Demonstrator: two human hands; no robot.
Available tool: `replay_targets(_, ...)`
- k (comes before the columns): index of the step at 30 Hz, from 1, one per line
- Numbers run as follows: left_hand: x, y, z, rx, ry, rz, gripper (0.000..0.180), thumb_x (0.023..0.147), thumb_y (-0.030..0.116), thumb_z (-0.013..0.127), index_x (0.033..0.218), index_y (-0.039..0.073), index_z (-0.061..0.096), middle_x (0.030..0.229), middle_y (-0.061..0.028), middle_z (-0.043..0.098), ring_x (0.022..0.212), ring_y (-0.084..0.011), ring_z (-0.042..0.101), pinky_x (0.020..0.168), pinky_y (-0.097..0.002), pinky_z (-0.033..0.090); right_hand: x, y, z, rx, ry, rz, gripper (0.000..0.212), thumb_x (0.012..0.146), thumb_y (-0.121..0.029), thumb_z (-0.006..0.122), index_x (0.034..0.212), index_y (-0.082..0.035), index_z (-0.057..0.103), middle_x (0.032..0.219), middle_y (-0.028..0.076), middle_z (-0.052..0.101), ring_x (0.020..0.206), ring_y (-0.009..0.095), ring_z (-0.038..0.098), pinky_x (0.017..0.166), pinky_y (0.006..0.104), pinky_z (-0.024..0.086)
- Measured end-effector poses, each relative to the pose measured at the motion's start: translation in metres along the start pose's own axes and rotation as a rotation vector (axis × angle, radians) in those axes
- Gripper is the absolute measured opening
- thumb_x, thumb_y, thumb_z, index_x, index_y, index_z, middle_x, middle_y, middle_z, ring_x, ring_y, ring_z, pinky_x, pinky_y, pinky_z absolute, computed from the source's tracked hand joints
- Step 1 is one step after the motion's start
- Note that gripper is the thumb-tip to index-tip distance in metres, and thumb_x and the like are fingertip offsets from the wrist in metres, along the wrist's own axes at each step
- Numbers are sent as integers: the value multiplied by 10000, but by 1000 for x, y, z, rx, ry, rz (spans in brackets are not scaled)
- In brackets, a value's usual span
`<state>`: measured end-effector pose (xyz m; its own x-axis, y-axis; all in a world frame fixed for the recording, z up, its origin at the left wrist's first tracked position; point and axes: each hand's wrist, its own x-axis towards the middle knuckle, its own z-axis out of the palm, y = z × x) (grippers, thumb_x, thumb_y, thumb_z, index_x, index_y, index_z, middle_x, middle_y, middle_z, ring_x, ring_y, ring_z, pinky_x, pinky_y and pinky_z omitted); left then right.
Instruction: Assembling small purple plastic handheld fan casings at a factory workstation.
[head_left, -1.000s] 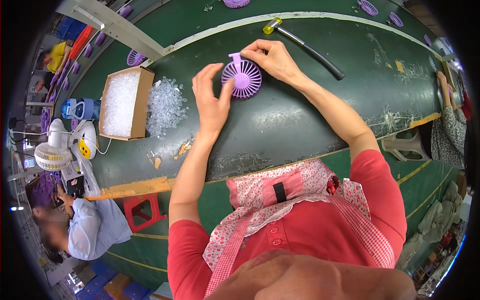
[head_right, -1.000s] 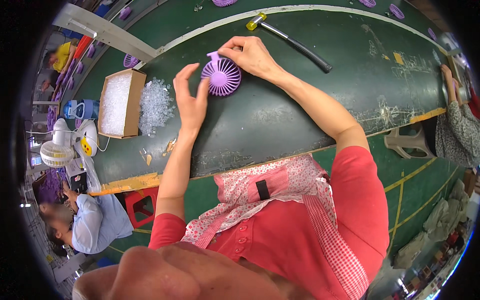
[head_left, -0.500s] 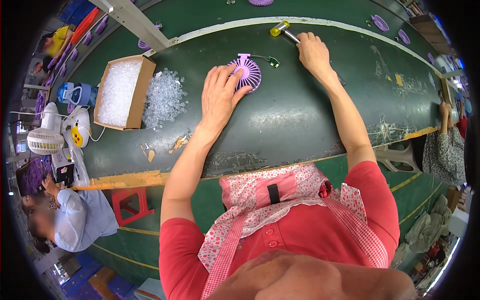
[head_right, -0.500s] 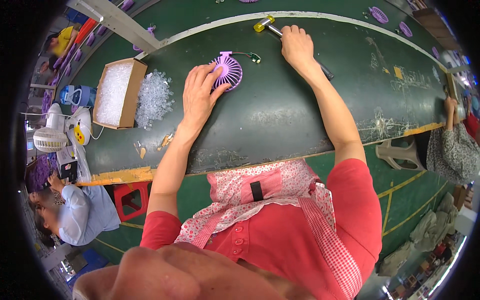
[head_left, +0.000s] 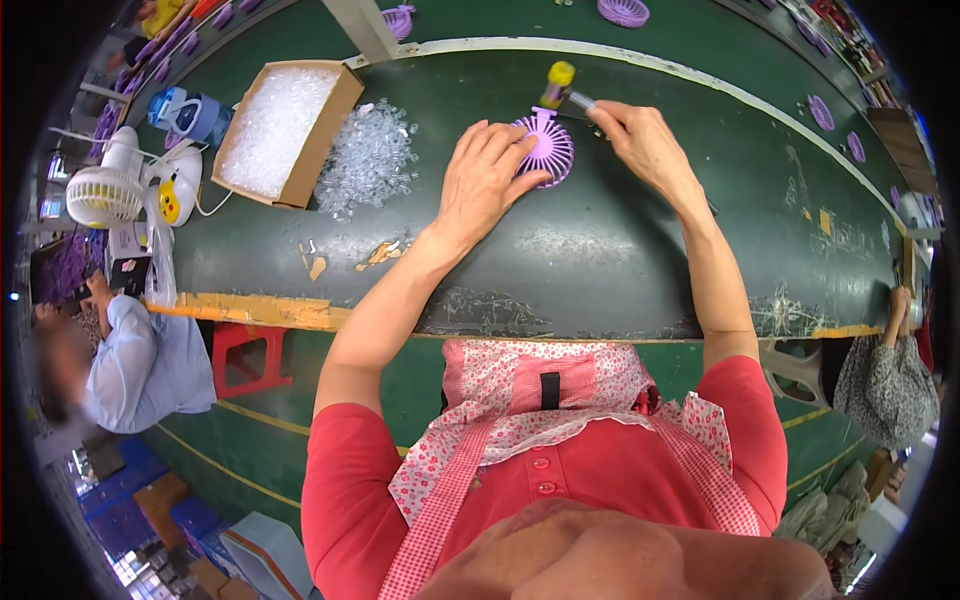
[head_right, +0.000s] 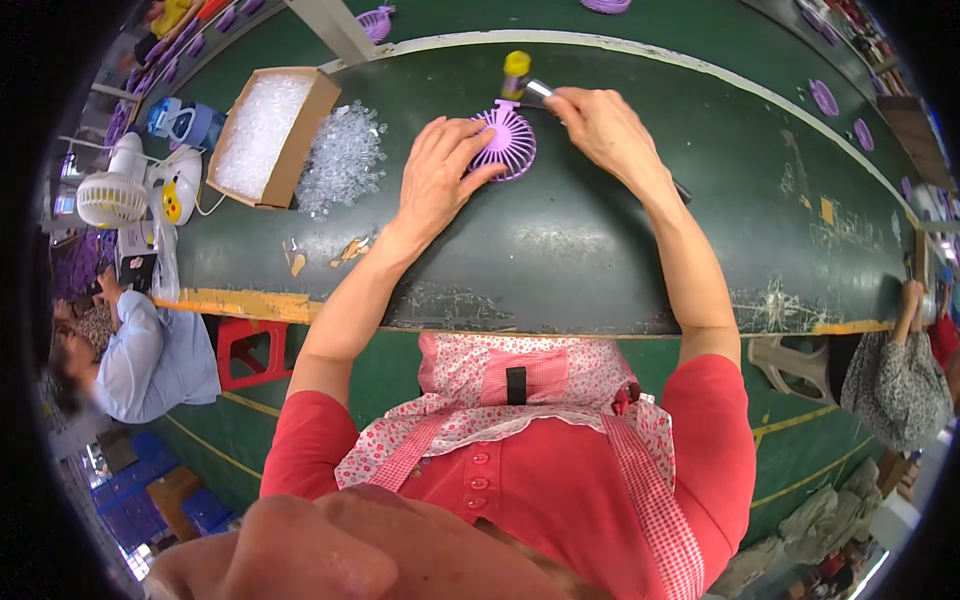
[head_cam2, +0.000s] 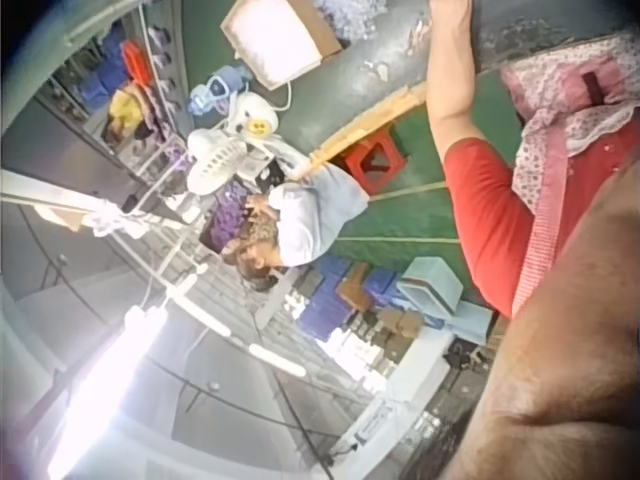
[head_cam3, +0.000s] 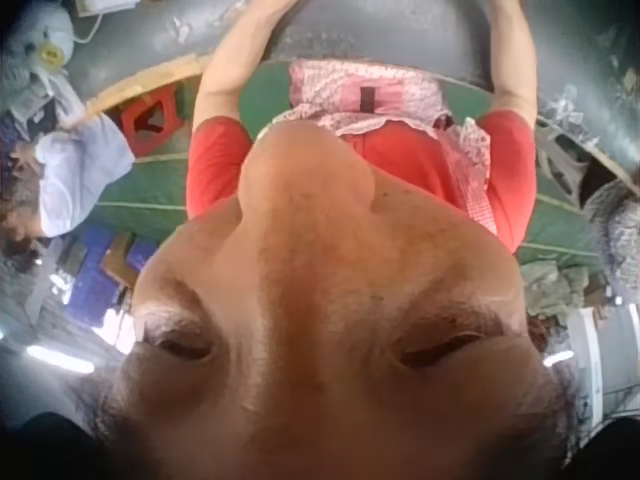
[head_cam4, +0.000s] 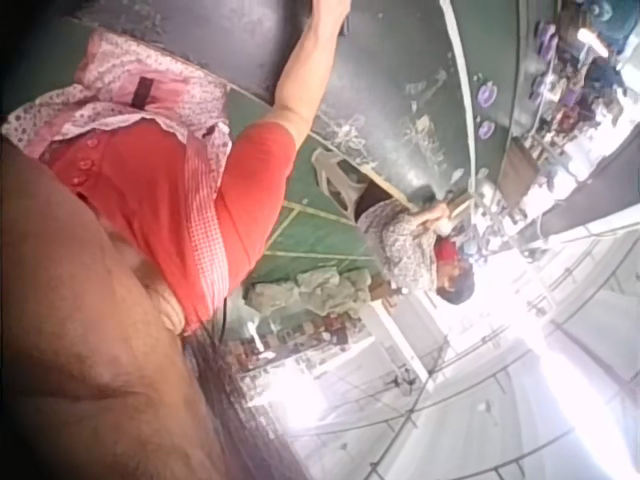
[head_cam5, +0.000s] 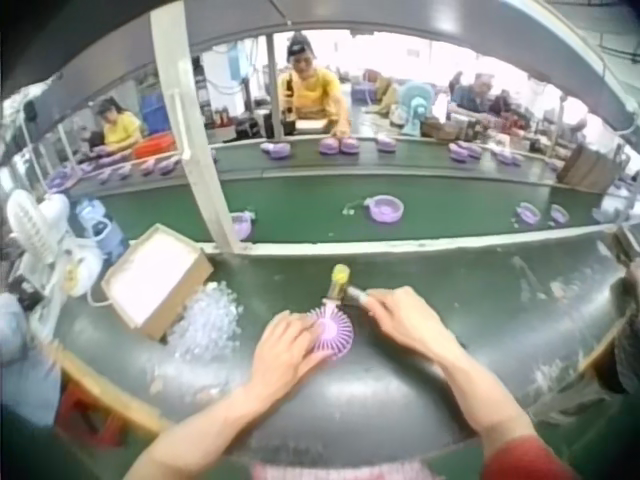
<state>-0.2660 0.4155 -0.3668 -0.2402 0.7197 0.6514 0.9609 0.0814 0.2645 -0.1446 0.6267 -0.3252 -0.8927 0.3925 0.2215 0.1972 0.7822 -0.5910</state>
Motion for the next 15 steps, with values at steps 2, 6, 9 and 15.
replay_targets(2,1,-13,0,-6,59,-22,364,788,229,791,1105,77,695,1029,-57,687,1061,-260,621,976,-418,447,4,15,7,-136,161,5,293,994,-288,591,1079,-35,712,729,186,640,653,329,624,649,422,496)
replay_targets(6,0,-45,-22,394,124,-182,238,820,160,761,1049,110,720,1044,-31,672,1006,-236,592,892,-407,389,9,43,18,-373,408,-218,271,925,-184,668,1163,-54,675,1094,138,666,978,336,642,794,403,516)
replay_targets(9,-9,-63,-33,543,35,-318,250,812,189,770,1042,104,721,1041,-49,650,1013,-263,566,891,-419,377,9,32,28,-61,347,-290,266,908,-105,668,1166,-39,659,1153,136,645,1067,325,615,902,383,491)
replay_targets(15,-13,-77,-29,584,-17,-378,184,779,101,752,959,66,731,1029,-77,640,994,-273,542,871,-418,367,6,27,59,-59,195,-352,266,942,-92,586,1195,-40,649,1176,121,643,1094,324,586,941,429,441)
